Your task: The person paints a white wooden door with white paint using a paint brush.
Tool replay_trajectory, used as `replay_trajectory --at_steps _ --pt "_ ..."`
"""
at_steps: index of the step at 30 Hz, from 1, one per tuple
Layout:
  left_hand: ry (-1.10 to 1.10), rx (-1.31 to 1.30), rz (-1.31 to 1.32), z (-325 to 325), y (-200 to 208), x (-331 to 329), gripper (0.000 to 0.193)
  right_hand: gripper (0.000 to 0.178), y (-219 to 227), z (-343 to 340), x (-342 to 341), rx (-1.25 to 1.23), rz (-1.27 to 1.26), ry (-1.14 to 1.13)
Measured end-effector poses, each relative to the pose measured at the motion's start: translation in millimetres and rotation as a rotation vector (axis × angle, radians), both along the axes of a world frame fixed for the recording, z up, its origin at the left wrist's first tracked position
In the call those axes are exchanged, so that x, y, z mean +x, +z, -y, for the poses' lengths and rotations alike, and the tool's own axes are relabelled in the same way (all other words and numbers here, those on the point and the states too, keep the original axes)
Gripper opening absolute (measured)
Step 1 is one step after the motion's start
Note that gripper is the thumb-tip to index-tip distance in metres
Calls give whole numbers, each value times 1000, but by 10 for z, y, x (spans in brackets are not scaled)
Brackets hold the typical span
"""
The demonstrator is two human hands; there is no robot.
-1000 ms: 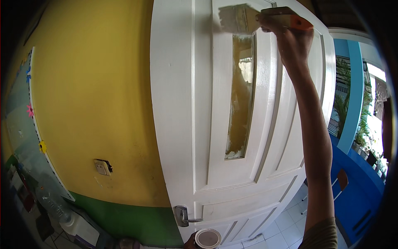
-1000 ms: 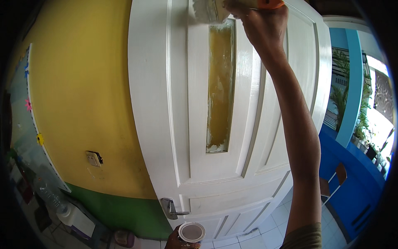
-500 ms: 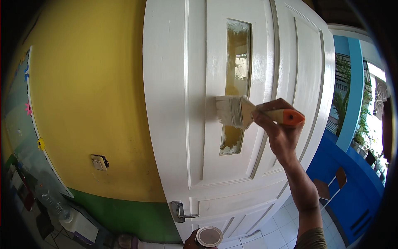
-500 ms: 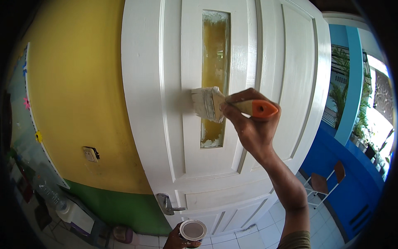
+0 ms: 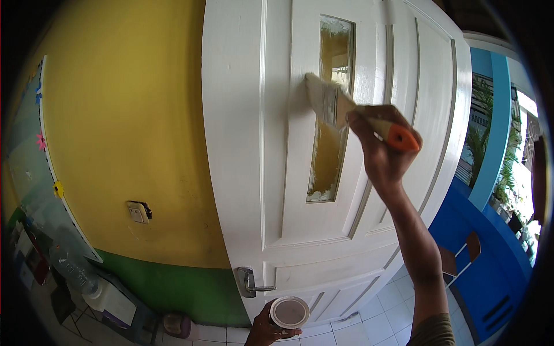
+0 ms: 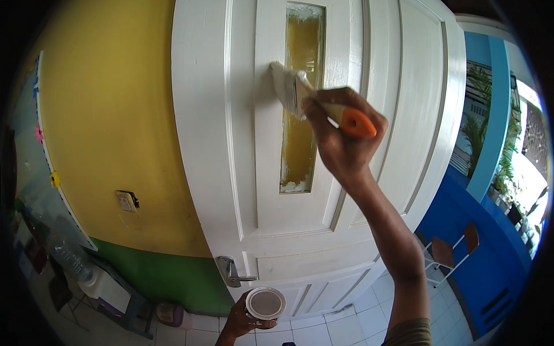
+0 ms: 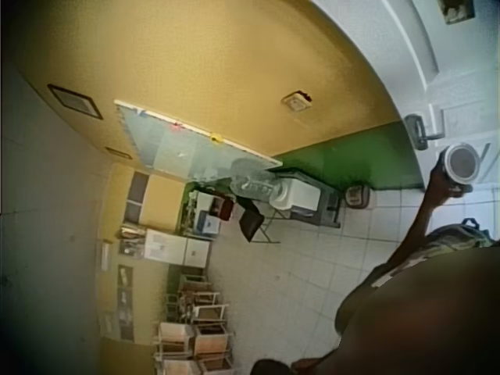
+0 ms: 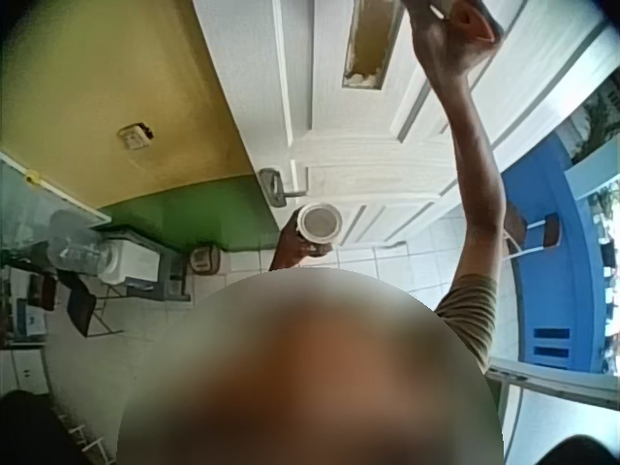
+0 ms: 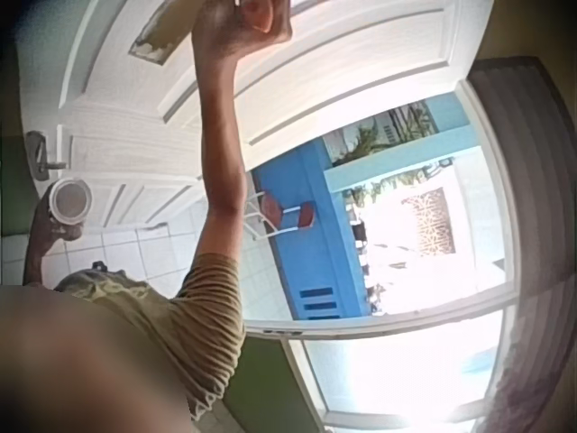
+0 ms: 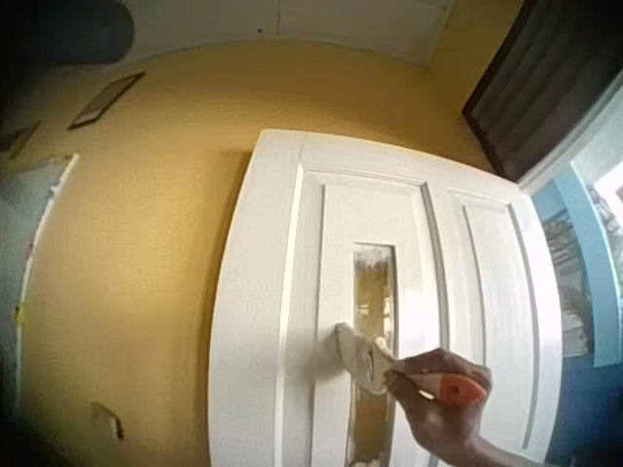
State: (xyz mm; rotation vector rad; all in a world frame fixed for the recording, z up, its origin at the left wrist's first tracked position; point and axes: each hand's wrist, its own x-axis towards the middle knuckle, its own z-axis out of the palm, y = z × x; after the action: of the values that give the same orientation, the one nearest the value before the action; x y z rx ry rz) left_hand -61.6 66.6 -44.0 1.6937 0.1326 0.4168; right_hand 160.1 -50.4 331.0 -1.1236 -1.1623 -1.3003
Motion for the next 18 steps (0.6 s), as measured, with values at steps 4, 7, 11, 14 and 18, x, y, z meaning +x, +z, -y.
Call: replay_trajectory --at_steps 4,7,11,14,18 --pt "6 -85 0 -41 57 -59 102 9 -653 149 -280 -149 -214 65" --pt "7 -175 -57 -30 184 -43 102 8 -517 153 -217 -155 -241 71" --pt "17 -117 1 -31 159 -110 102 12 514 -6 -54 -53 -61 -24" --pt "13 -146 42 -28 72 -116 101 10 1384 -148 223 45 66 7" --pt "-9 -225 28 6 19 -105 99 8 2412 -246 145 351 74 28"
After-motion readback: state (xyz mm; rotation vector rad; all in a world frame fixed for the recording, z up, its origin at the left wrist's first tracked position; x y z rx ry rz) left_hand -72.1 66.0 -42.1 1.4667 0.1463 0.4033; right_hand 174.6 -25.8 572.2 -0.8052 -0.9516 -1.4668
